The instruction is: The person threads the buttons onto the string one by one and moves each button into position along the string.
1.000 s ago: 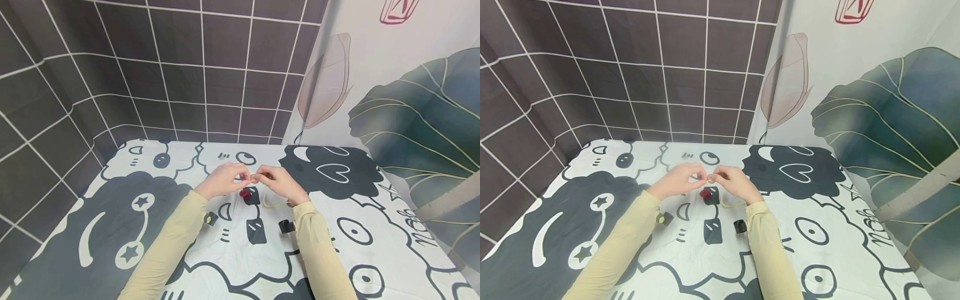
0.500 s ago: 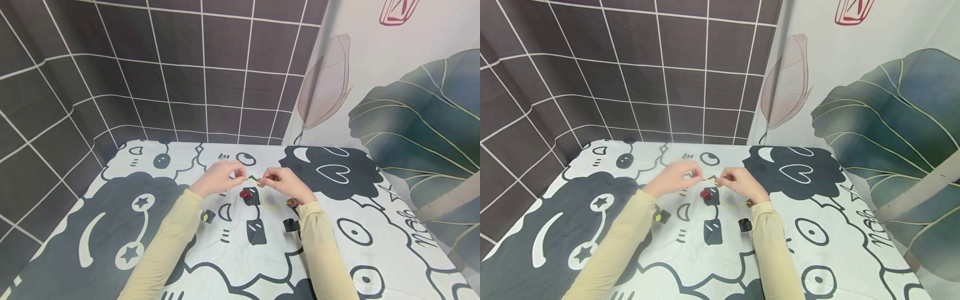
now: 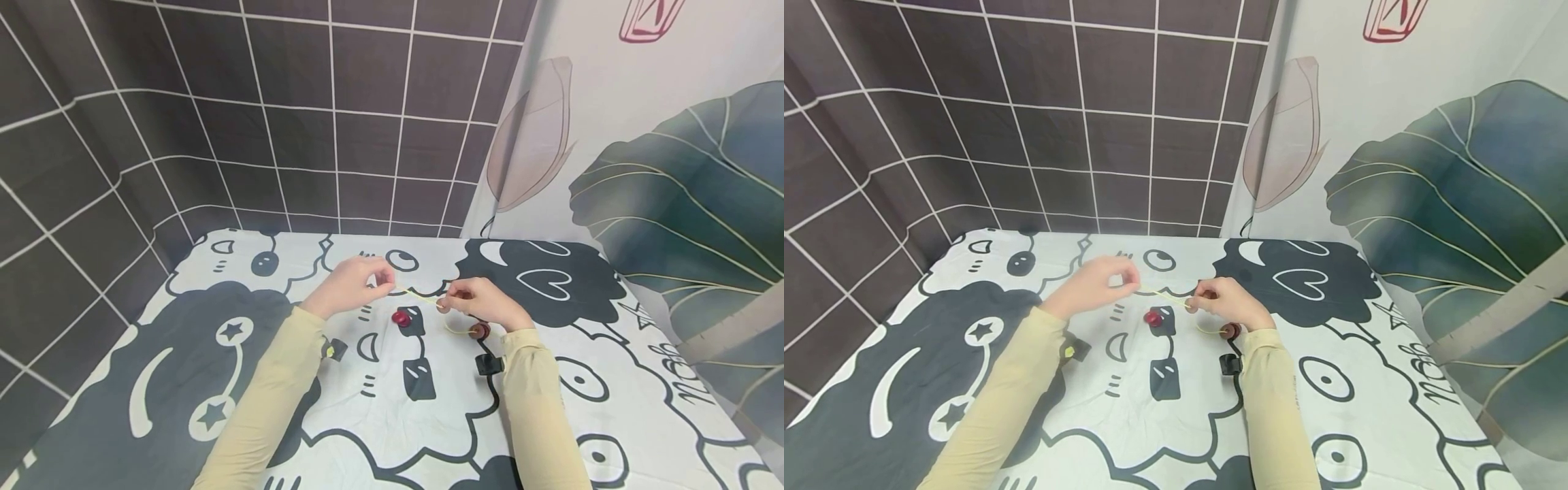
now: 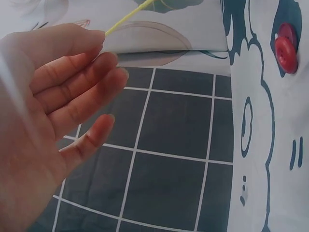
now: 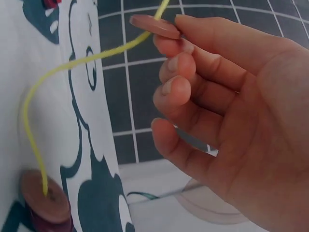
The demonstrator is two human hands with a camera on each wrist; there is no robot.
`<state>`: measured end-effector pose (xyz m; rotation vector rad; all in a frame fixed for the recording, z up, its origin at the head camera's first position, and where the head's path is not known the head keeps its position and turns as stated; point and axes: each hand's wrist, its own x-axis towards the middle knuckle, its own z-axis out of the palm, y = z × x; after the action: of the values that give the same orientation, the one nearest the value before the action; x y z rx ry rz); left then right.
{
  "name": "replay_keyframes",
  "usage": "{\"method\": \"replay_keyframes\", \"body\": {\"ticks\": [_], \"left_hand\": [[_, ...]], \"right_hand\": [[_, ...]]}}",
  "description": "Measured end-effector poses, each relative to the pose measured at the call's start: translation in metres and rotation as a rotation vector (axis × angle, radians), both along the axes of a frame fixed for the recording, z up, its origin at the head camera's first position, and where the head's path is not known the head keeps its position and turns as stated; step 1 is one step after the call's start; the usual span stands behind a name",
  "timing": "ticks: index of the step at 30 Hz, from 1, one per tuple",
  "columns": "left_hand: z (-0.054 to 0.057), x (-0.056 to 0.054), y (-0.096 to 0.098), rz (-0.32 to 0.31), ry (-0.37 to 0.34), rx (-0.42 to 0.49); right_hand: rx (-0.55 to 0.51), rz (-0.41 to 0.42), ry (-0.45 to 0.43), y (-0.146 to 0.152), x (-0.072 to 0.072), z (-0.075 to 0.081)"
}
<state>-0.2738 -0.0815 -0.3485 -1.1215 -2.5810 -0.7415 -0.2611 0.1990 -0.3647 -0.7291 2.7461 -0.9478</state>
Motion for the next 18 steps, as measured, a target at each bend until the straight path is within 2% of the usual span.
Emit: {"method": "replay_keyframes", "body": {"ticks": [6, 13, 18], "left_hand": [[0.001, -0.001, -0.005, -0.017, 0.001, 0.025], [0.006, 0.000, -0.008, -0.001, -0.002, 0.032], [0.008, 0.002, -0.010, 0.007, -0.010, 0.026]], "right_hand": [[-0.008, -0.029, -0.074, 0.015, -0.003, -0.006], [-0.027, -0.088, -0.193, 0.027, -0.005, -0.010], [-0.036, -0.090, -0.228, 0.032, -0.005, -0.014]]}}
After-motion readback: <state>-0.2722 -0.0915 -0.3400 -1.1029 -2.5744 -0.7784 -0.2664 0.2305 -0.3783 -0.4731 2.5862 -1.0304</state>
